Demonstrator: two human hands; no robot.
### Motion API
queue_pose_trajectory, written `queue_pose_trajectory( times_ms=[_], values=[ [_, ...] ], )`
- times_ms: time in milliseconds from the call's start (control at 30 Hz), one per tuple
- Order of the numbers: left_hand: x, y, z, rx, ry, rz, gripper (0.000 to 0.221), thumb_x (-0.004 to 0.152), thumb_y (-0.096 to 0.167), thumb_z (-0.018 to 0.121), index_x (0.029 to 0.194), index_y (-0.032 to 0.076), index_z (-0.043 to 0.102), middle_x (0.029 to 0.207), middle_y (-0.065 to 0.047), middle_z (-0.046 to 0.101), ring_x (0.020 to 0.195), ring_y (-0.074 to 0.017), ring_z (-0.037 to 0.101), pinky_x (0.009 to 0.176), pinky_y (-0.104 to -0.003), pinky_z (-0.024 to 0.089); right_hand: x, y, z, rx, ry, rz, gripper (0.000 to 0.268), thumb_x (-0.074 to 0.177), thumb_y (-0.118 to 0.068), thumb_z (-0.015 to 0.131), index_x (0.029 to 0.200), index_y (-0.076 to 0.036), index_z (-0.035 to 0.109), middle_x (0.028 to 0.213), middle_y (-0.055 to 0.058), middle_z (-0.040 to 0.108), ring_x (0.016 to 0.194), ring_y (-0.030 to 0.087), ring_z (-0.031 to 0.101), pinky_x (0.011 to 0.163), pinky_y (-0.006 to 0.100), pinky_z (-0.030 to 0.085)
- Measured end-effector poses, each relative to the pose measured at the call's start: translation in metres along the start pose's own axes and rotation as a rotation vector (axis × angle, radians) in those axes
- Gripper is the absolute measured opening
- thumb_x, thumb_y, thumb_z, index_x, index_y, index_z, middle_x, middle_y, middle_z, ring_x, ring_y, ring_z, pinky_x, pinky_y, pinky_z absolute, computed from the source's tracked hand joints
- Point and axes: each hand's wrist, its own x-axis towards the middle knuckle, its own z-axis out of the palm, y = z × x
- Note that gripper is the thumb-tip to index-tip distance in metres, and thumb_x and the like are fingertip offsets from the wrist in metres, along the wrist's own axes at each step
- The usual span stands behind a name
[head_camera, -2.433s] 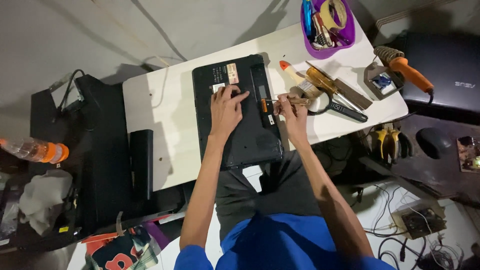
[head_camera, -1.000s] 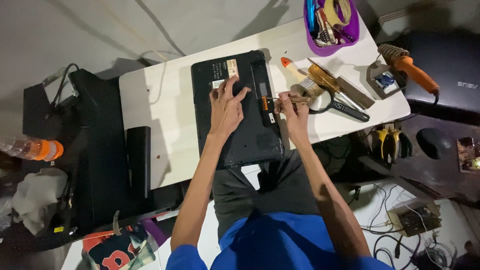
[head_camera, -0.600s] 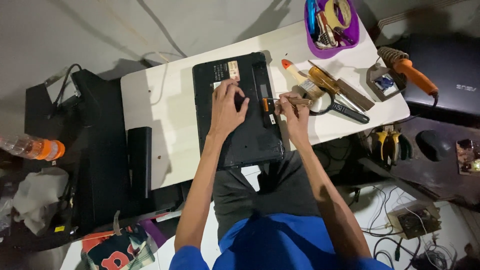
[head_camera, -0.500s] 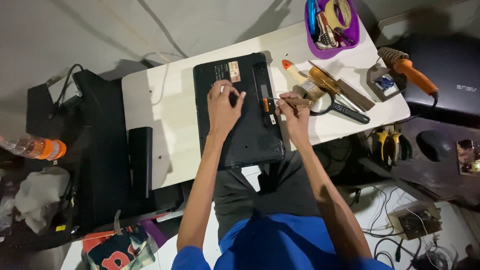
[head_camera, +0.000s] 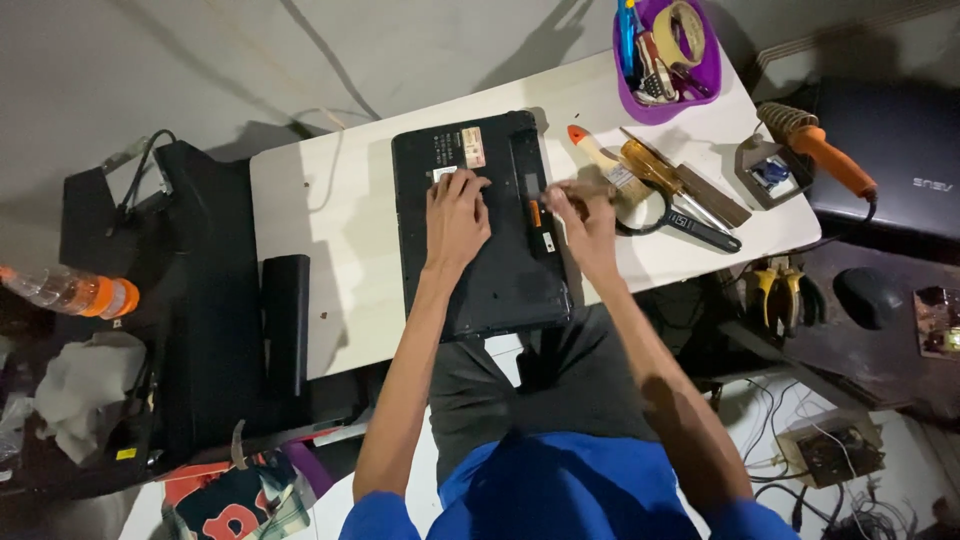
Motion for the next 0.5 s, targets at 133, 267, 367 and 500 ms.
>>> queue_pose_trajectory(
  times_ms=[133, 267, 367, 500],
  values=[
    [0.001, 0.003, -0.006, 0.012, -0.019, -0.025, 0.028, 0.095, 0.004, 0.056, 0.117, 0.013, 0.07, 0.111, -0.002, 0.057, 0.114, -0.0268, 0.057, 0.104, -0.047, 0.043, 0.04, -0.015, 0.002, -0.157, -0.101, -0.148, 0.013, 0.101, -0.01, 0.076, 0.108, 0.001, 0.074, 0.091, 0.02, 0.074, 0.078, 0.03, 0.074, 0.07, 0.038, 0.059],
    [0.004, 0.008, -0.01, 0.199, -0.045, -0.06, 0.031, 0.089, 0.008, 0.065, 0.119, 0.014, 0.066, 0.116, -0.002, 0.055, 0.118, -0.0238, 0.052, 0.105, -0.045, 0.041, 0.073, -0.028, 0.011, -0.272, -0.204, -0.227, 0.018, 0.095, -0.006, 0.082, 0.105, 0.0, 0.067, 0.089, 0.018, 0.073, 0.082, 0.038, 0.074, 0.067, 0.044, 0.06],
    [-0.001, 0.003, -0.002, 0.248, -0.053, -0.071, 0.031, 0.09, 0.01, 0.065, 0.121, 0.013, 0.064, 0.12, -0.004, 0.055, 0.121, -0.0231, 0.051, 0.107, -0.045, 0.04, 0.082, -0.017, 0.016, -0.354, -0.297, -0.234, 0.018, 0.096, -0.012, 0.081, 0.102, -0.004, 0.065, 0.091, 0.015, 0.074, 0.084, 0.041, 0.074, 0.07, 0.048, 0.06],
    [-0.004, -0.01, 0.014, 0.24, -0.091, -0.011, 0.032, 0.092, 0.011, 0.063, 0.124, 0.013, 0.065, 0.125, -0.006, 0.057, 0.125, -0.0236, 0.052, 0.109, -0.045, 0.039, 0.084, -0.018, 0.018, -0.367, -0.347, -0.273, 0.025, 0.097, -0.017, 0.081, 0.107, -0.003, 0.062, 0.09, 0.016, 0.074, 0.088, 0.042, 0.073, 0.072, 0.047, 0.059]
  ],
)
